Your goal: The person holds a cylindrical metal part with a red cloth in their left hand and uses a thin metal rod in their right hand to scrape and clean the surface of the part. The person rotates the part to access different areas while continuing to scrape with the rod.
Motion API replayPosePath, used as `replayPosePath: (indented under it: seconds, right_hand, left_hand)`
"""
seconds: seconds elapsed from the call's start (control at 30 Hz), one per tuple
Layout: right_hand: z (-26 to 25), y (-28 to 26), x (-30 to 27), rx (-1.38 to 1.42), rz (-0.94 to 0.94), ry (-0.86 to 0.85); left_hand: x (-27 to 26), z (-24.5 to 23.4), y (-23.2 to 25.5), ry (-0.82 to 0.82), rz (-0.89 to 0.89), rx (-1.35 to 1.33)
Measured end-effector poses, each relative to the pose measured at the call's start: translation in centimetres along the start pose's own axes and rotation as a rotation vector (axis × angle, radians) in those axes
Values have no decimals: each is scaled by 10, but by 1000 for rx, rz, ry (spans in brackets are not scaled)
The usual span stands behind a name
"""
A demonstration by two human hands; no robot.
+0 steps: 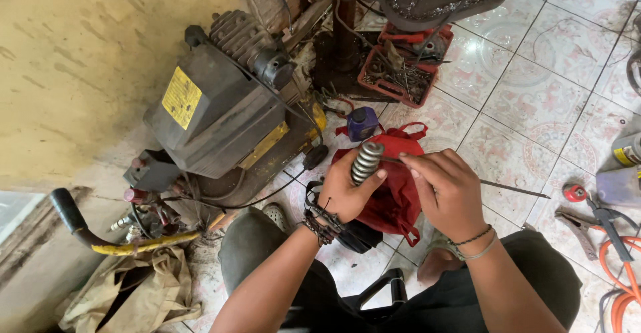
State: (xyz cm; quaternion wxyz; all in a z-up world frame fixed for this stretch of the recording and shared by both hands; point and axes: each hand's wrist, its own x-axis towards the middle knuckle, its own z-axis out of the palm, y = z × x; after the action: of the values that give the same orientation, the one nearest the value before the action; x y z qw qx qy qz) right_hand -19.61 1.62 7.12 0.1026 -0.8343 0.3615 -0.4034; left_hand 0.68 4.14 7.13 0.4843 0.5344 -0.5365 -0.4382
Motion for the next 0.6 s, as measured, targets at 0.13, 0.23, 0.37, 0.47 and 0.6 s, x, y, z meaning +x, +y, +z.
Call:
replayPosePath:
  seconds: [0.13, 0.23, 0.37, 0.47, 0.6]
  right_hand:
    - [0, 15, -3, -57, -53, -19]
    - [2, 13, -4, -245, -126, 10]
    - [3, 16, -2, -85, -126, 21]
    - [7, 22, -1, -139, -118, 19]
    - [-1, 35, -4, -211, -67, -10]
  left_hand:
    - [-2, 1, 2, 1, 9, 35]
    - [-6, 2, -5, -3, 19, 62]
    - [-7, 3, -13, -57, 52, -7]
    - [-6, 11, -38, -88, 8, -159]
    - [2, 20, -80, -119, -110, -531]
